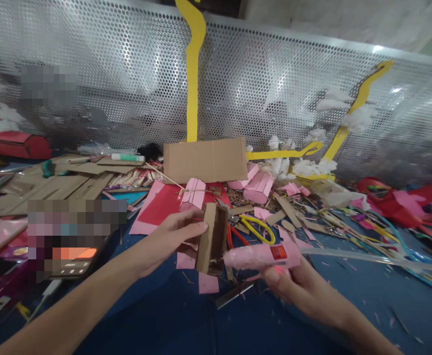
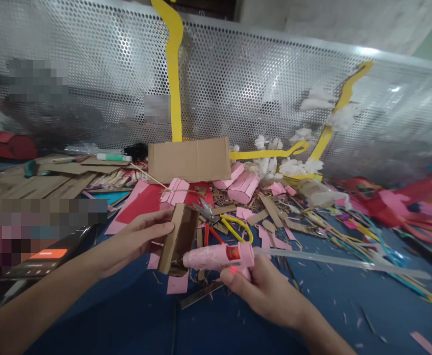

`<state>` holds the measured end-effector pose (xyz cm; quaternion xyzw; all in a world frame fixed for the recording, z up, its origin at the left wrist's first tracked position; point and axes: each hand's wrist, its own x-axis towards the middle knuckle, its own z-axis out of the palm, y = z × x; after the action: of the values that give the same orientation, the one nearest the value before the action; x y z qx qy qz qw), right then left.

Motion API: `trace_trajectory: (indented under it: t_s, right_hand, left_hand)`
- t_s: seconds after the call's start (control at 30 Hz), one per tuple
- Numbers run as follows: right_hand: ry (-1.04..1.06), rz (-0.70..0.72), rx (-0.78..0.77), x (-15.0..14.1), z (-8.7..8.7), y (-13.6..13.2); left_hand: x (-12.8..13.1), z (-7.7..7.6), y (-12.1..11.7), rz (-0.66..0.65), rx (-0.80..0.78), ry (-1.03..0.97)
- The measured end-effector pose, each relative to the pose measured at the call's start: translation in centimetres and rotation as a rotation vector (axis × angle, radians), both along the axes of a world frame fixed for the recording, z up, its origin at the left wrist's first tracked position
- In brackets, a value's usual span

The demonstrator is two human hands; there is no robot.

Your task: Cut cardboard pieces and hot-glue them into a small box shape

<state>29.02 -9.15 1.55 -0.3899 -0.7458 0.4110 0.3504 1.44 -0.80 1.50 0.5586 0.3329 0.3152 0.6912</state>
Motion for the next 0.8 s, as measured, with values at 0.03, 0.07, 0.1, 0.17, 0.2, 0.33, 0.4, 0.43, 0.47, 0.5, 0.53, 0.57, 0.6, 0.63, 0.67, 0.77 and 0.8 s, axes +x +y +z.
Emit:
trace_trajectory:
  t_s: [0.03, 0.07, 0.1, 0.17, 0.2, 0.33, 0.4, 0.43, 0.47, 0.5, 0.53, 0.57, 0.6, 0.63, 0.67, 0.77, 0.8]
  right_hand:
    - [-0.018, 0.007, 0.006, 0.0, 0.0, 0.0]
    - [-0.038, 0.008, 0.011, 0.1, 0.0, 0.1]
    - [-0.056, 0.002, 0.014, 0.1, 0.0, 0.1]
    - [-0.065, -0.015, 0.010, 0.3, -0.3, 0.1]
    - [-0.062, -0.024, 0.007, 0.3, -0.4, 0.0]
    - [-0.063, -0.045, -0.003, 0.5, -0.9, -0.2]
    - [-0.106, -0.057, -0.013, 0.5, -0.8, -0.3]
    - [-0.133, -0.070, -0.014, 0.5, -0.8, -0.4]
    - [-0.155, -0.087, -0.007, 0.4, -0.6, -0.4]
    - [-0.170, -0.104, 0.005, 0.4, -0.5, -0.4]
    - [-0.182, -0.116, 0.017, 0.3, -0.4, -0.5]
    - [-0.187, -0.120, 0.025, 0.3, -0.2, -0.5]
    - [-0.187, -0.113, 0.029, 0.2, -0.1, -0.5]
    - [-0.186, -0.103, 0.025, 0.2, 0.0, -0.4]
    - [-0.181, -0.096, 0.020, 0.2, 0.1, -0.4]
    - [-0.173, -0.097, 0.021, 0.0, 0.2, -0.2]
    - [-0.170, -0.102, 0.022, 0.0, 0.2, -0.2]
  left_hand:
    - [0.0, 0.0, 0.0, -0.002, 0.000, 0.000]
    - [0.0, 0.0, 0.0, -0.002, 0.000, -0.001]
    - [-0.1, 0.0, 0.0, -0.001, 0.000, -0.001]
    - [-0.1, -0.1, 0.0, -0.004, -0.001, 0.002]
    - [-0.1, -0.1, 0.0, -0.007, -0.001, 0.004]
    - [0.0, 0.1, 0.0, -0.005, -0.013, 0.005]
    - [0.1, 0.2, -0.1, 0.014, -0.014, -0.001]
    - [0.1, 0.3, -0.1, 0.027, -0.012, -0.004]
    - [0.1, 0.3, -0.2, 0.042, -0.008, -0.007]
    - [0.1, 0.3, -0.2, 0.055, -0.004, -0.010]
    - [0.1, 0.3, -0.2, 0.067, 0.004, -0.012]
    - [0.1, 0.3, -0.1, 0.078, 0.012, -0.013]
    - [0.1, 0.3, -0.1, 0.087, 0.020, -0.012]
    - [0.1, 0.3, 0.0, 0.102, 0.030, -0.010]
    - [0.1, 0.3, 0.0, 0.125, 0.045, -0.010]
    - [0.2, 0.3, 0.1, 0.224, 0.086, -0.020]
    - [0.2, 0.4, 0.1, 0.252, 0.096, -0.028]
